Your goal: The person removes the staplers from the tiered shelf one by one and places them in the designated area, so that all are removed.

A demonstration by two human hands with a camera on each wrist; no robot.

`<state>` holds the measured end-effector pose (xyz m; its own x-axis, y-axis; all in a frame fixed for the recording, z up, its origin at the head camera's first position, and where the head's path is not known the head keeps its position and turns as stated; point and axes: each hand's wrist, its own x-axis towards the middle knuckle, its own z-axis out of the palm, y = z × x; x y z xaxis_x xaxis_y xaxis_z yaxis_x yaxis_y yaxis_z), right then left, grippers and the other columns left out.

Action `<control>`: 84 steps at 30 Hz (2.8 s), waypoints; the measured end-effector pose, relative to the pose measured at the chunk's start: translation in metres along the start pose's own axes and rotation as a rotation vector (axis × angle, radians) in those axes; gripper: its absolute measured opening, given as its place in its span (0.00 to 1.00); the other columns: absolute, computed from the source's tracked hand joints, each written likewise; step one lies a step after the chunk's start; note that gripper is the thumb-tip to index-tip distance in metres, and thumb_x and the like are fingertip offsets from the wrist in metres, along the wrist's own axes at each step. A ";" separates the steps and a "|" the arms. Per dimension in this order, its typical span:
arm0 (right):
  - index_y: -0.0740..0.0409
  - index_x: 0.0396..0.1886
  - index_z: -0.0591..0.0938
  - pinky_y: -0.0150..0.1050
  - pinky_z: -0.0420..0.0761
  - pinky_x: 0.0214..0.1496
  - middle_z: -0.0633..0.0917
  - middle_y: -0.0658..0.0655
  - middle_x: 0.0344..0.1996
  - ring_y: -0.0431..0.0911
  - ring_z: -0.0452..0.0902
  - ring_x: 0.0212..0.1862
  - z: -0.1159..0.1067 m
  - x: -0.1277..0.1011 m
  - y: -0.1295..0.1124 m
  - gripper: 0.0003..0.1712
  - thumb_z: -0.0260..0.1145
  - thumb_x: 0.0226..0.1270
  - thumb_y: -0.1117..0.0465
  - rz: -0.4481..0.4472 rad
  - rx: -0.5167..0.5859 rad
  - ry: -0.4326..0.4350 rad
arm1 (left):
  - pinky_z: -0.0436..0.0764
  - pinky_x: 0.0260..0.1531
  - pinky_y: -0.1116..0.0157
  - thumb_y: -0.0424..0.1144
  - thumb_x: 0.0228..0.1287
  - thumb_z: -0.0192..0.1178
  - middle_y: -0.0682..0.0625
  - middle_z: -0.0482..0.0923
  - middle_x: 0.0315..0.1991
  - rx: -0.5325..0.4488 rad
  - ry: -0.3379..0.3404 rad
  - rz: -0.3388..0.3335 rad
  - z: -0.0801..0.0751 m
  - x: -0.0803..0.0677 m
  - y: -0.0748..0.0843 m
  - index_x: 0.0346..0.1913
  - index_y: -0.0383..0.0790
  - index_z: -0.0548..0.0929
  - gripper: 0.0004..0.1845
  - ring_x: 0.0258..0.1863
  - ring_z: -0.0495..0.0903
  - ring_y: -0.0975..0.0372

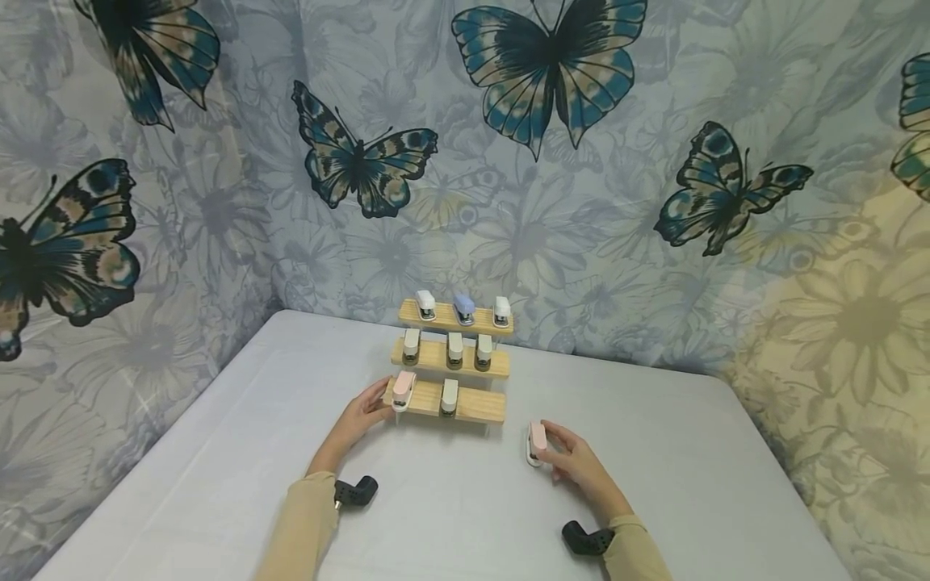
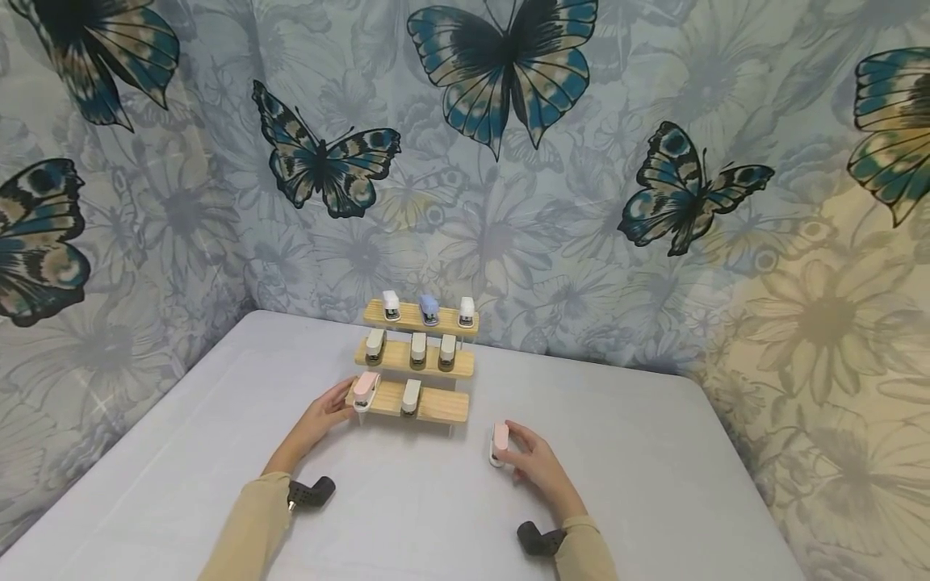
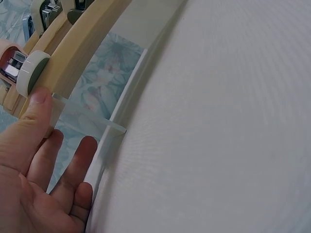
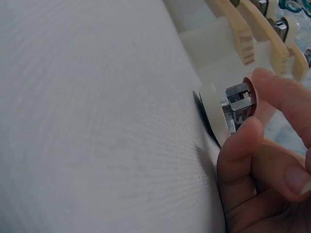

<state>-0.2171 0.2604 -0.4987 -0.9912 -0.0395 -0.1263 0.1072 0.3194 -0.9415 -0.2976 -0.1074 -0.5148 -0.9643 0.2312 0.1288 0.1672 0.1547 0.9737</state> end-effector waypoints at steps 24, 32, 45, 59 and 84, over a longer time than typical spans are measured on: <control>0.52 0.57 0.55 0.38 0.71 0.17 0.57 0.54 0.55 0.47 0.67 0.12 -0.008 0.012 0.010 0.40 0.62 0.43 0.56 -0.297 -0.008 0.110 | 0.65 0.42 0.62 0.47 0.42 0.58 0.51 0.56 0.54 0.010 0.002 0.045 -0.005 -0.004 -0.003 0.55 0.50 0.60 0.33 0.46 0.64 0.58; 0.50 0.57 0.55 0.36 0.69 0.10 0.58 0.51 0.55 0.45 0.67 0.11 -0.001 0.046 0.006 0.37 0.60 0.47 0.65 -0.557 0.130 0.113 | 0.65 0.42 0.64 0.47 0.42 0.58 0.51 0.56 0.54 -0.007 -0.016 0.061 -0.001 0.003 -0.003 0.55 0.49 0.59 0.33 0.46 0.64 0.59; 0.50 0.54 0.61 0.39 0.69 0.10 0.63 0.47 0.52 0.43 0.63 0.09 0.071 0.052 -0.011 0.36 0.62 0.42 0.50 -0.327 0.067 0.058 | 0.63 0.43 0.62 0.47 0.41 0.59 0.52 0.56 0.54 0.009 0.009 0.034 0.001 -0.002 -0.001 0.54 0.51 0.60 0.33 0.47 0.63 0.58; 0.51 0.53 0.63 0.37 0.70 0.10 0.65 0.45 0.50 0.42 0.64 0.12 0.091 0.057 -0.019 0.35 0.61 0.42 0.49 -0.285 0.182 0.076 | 0.65 0.42 0.64 0.46 0.42 0.58 0.53 0.56 0.54 -0.014 -0.015 0.049 -0.001 -0.003 0.000 0.55 0.50 0.59 0.33 0.46 0.63 0.60; 0.48 0.56 0.56 0.39 0.74 0.21 0.56 0.52 0.55 0.42 0.66 0.44 0.120 0.079 -0.040 0.42 0.63 0.39 0.48 -0.253 0.189 -0.121 | 0.64 0.43 0.62 0.44 0.44 0.57 0.49 0.55 0.54 -0.005 -0.022 0.063 -0.001 -0.002 0.002 0.56 0.45 0.57 0.33 0.45 0.64 0.57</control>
<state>-0.2902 0.1305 -0.5081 -0.9730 -0.2112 0.0929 -0.1170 0.1047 -0.9876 -0.2951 -0.1083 -0.5135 -0.9472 0.2614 0.1857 0.2263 0.1346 0.9647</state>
